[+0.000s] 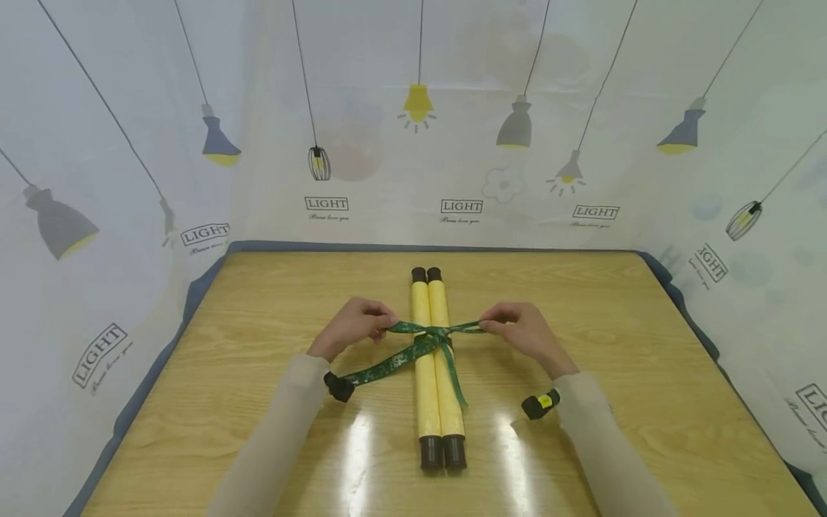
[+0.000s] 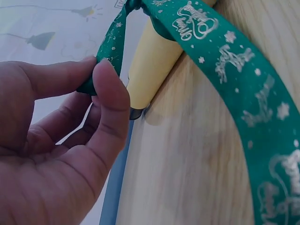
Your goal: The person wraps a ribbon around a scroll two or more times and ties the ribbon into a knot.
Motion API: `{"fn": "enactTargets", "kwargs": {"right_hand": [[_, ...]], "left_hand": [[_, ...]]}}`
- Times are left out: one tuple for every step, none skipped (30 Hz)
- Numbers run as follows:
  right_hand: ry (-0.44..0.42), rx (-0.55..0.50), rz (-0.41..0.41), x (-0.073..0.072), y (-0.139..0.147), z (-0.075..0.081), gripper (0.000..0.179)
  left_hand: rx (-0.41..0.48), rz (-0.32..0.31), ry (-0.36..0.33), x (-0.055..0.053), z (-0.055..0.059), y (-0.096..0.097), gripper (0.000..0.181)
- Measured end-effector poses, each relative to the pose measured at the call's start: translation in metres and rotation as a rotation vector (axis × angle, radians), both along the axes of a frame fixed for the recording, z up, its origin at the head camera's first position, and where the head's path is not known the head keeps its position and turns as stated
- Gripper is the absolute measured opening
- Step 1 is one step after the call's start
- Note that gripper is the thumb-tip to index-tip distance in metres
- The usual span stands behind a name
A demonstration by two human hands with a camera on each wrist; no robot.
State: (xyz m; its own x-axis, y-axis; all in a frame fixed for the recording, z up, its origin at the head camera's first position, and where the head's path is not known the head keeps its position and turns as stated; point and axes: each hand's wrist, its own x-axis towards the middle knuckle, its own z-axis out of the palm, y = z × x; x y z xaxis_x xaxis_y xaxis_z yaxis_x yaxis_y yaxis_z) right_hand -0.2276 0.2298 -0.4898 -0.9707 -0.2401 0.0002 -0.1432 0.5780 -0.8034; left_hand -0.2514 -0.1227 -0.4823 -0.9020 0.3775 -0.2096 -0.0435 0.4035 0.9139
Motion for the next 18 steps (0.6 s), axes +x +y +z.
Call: {"fn": "enactTargets", "kwargs": {"right_hand": [[-0.002, -0.006, -0.012, 0.001, 0.003, -0.001, 0.016], [-0.004, -0.013, -0.024, 0.002, 0.006, -0.002, 0.016], [-0.008, -0.017, -0.034, 0.003, 0.009, -0.003, 0.016], [-0.01, -0.022, -0.039, 0.004, 0.013, -0.004, 0.016], [-0.017, -0.028, -0.045, 0.005, 0.016, -0.005, 0.016], [-0.023, -0.032, -0.051, 0.006, 0.019, -0.006, 0.016], [-0.029, -0.036, -0.053, 0.007, 0.022, -0.007, 0.018], [-0.037, -0.037, -0.058, 0.008, 0.024, -0.008, 0.019], [-0.043, -0.036, -0.062, 0.009, 0.027, -0.009, 0.021], [-0.047, -0.038, -0.067, 0.01, 0.029, -0.01, 0.023], [-0.053, -0.041, -0.073, 0.011, 0.03, -0.011, 0.024], [-0.059, -0.045, -0.081, 0.012, 0.032, -0.013, 0.025], [-0.066, -0.049, -0.085, 0.013, 0.034, -0.014, 0.026], [-0.072, -0.053, -0.089, 0.014, 0.035, -0.015, 0.026], [-0.08, -0.056, -0.094, 0.015, 0.037, -0.017, 0.026], [-0.09, -0.059, -0.103, 0.016, 0.038, -0.018, 0.026], [-0.103, -0.064, -0.11, 0.016, 0.039, -0.02, 0.025], [-0.118, -0.07, -0.119, 0.017, 0.039, -0.021, 0.024]], "left_hand": [[0.001, 0.009, -0.004, 0.0, -0.001, -0.001, 0.019], [0.0, 0.016, -0.008, 0.001, -0.001, -0.002, 0.018], [0.004, 0.02, -0.013, 0.001, -0.002, -0.003, 0.018], [0.005, 0.019, -0.016, 0.002, -0.003, -0.004, 0.018], [0.006, 0.018, -0.017, 0.002, -0.004, -0.005, 0.018], [0.004, 0.02, -0.021, 0.002, -0.005, -0.005, 0.018], [0.004, 0.021, -0.024, 0.002, -0.006, -0.006, 0.018], [0.002, 0.021, -0.024, 0.003, -0.007, -0.006, 0.017], [-0.003, 0.023, -0.027, 0.003, -0.008, -0.006, 0.017], [-0.011, 0.028, -0.024, 0.004, -0.009, -0.007, 0.016], [-0.017, 0.033, -0.021, 0.004, -0.011, -0.007, 0.016], [-0.02, 0.038, -0.022, 0.005, -0.012, -0.007, 0.015], [-0.026, 0.04, -0.02, 0.005, -0.013, -0.007, 0.015], [-0.034, 0.042, -0.016, 0.006, -0.015, -0.008, 0.014], [-0.043, 0.044, -0.012, 0.006, -0.017, -0.008, 0.015], [-0.048, 0.046, -0.009, 0.007, -0.018, -0.008, 0.014], [-0.052, 0.045, -0.008, 0.008, -0.02, -0.008, 0.014], [-0.053, 0.047, -0.009, 0.008, -0.022, -0.008, 0.014]]}}
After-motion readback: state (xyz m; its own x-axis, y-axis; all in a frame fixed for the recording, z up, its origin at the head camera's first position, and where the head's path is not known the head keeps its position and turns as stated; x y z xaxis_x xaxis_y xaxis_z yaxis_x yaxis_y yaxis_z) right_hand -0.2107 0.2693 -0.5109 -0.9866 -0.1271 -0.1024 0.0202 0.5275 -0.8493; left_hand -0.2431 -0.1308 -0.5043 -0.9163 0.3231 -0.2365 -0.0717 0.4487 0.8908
